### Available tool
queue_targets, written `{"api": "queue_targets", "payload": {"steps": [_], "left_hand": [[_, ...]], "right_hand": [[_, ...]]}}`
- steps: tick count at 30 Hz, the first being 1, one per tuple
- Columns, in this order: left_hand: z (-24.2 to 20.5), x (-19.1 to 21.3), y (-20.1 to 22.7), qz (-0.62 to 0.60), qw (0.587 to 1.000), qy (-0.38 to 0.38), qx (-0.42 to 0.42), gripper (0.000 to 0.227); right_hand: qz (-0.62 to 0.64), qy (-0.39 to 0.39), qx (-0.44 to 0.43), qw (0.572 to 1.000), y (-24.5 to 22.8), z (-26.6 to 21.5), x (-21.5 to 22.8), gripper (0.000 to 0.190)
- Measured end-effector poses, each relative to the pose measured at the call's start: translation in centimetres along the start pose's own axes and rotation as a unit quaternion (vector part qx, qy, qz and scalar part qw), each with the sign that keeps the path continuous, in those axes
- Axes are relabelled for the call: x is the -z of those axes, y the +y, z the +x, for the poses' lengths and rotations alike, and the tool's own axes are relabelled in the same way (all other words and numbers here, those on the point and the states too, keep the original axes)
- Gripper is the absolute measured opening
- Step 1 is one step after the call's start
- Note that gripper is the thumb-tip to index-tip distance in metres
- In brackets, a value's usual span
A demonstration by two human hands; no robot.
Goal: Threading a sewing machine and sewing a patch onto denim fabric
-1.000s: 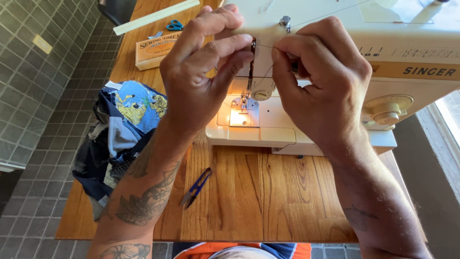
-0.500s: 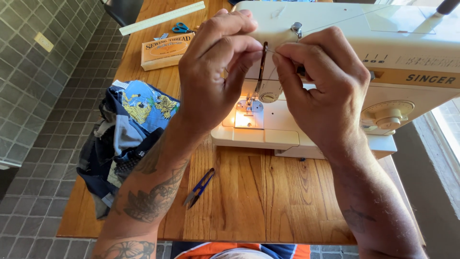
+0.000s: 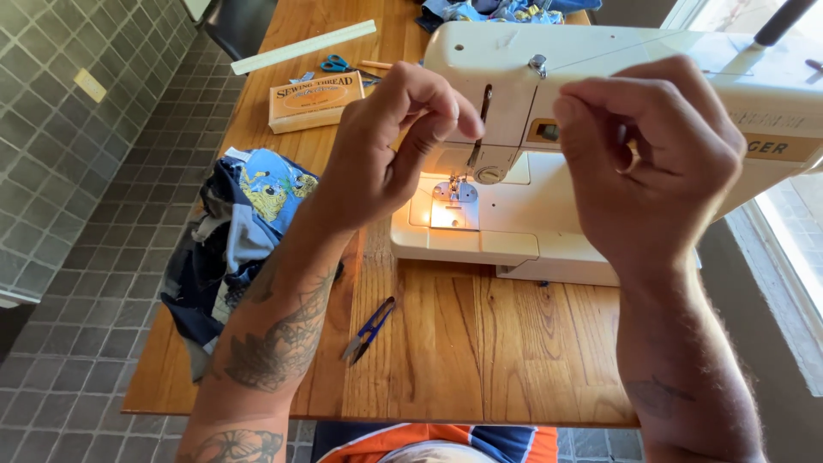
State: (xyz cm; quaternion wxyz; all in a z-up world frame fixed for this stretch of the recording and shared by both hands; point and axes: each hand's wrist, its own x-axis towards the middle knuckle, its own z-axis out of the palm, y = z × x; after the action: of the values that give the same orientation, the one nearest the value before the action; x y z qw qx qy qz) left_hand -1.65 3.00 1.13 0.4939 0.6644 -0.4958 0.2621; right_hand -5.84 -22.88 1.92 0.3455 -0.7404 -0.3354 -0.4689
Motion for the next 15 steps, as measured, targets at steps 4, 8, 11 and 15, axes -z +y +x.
{"api": "queue_targets", "payload": {"steps": [4, 8, 11, 15], "left_hand": [[-1.1, 0.0, -1.0, 0.023, 1.000, 0.015, 0.013, 0.008], [-3.9, -1.6, -1.7, 0.004, 0.999, 0.031, 0.026, 0.010], [-6.1, -2.8, -2.1, 0.005, 0.996, 0.070, 0.060, 0.015], [-8.4, -4.1, -3.1, -0.050, 0.985, 0.115, 0.115, 0.011]], "right_hand": [[0.003, -0.003, 0.011, 1.000, -1.0, -0.6, 1.1, 0.010], [0.017, -0.018, 0.029, 0.999, -1.4, -1.5, 0.3, 0.011], [0.014, -0.025, 0.023, 0.999, -0.6, -3.2, -0.9, 0.009], [0.043, 0.006, 0.010, 0.999, 0.1, -6.0, -2.6, 0.008]]}}
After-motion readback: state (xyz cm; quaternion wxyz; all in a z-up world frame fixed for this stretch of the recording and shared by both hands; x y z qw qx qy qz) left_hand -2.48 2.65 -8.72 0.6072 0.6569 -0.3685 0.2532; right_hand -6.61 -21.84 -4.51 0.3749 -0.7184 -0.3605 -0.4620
